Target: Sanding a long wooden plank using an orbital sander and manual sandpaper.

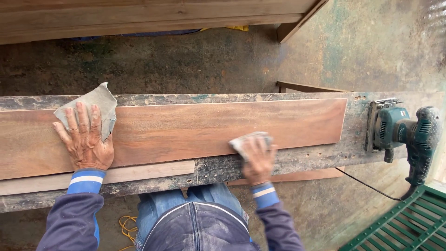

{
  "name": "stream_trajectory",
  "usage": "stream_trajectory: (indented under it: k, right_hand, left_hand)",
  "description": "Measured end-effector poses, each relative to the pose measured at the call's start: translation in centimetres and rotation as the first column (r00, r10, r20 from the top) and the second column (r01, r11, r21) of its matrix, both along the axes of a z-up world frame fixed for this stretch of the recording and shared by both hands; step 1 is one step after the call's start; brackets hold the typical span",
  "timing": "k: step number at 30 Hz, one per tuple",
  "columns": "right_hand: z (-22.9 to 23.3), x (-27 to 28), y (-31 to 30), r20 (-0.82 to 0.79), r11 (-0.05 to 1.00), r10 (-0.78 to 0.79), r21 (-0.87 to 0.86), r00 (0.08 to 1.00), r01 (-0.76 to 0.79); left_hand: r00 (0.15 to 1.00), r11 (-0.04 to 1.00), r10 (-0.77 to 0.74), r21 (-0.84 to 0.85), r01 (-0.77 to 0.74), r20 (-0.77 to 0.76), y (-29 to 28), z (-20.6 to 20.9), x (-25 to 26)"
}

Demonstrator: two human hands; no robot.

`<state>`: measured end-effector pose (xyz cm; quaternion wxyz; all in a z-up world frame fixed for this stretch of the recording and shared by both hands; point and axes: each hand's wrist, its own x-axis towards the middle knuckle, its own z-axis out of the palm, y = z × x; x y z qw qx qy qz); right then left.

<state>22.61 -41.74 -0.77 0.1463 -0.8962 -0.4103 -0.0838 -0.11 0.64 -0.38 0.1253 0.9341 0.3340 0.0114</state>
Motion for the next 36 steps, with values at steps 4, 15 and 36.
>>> stream_trajectory:
  k: [4,15,36]
  right_hand:
    - [-0.9,7.3,-5.2,0.166,0.902,-0.341,-0.219,0.925,0.371]
    - [2.9,2.4,2.5,0.023,0.985,0.122,0.124,0.992,-0.124]
    - [1.4,11.2,-12.2,-0.123,0.808,-0.587,-0.020,0.801,0.589]
  left_hand:
    - [1.000,0.999,-0.021,0.026,0.021,-0.002,-0.4,-0.5,-0.3]
    - [1.000,1.000,0.008,-0.014,-0.008,0.010,0.0,-0.9,-0.5]
    - [0.999,1.000,-0.020,0.007,0.020,0.047,-0.4,-0.1,-0.2]
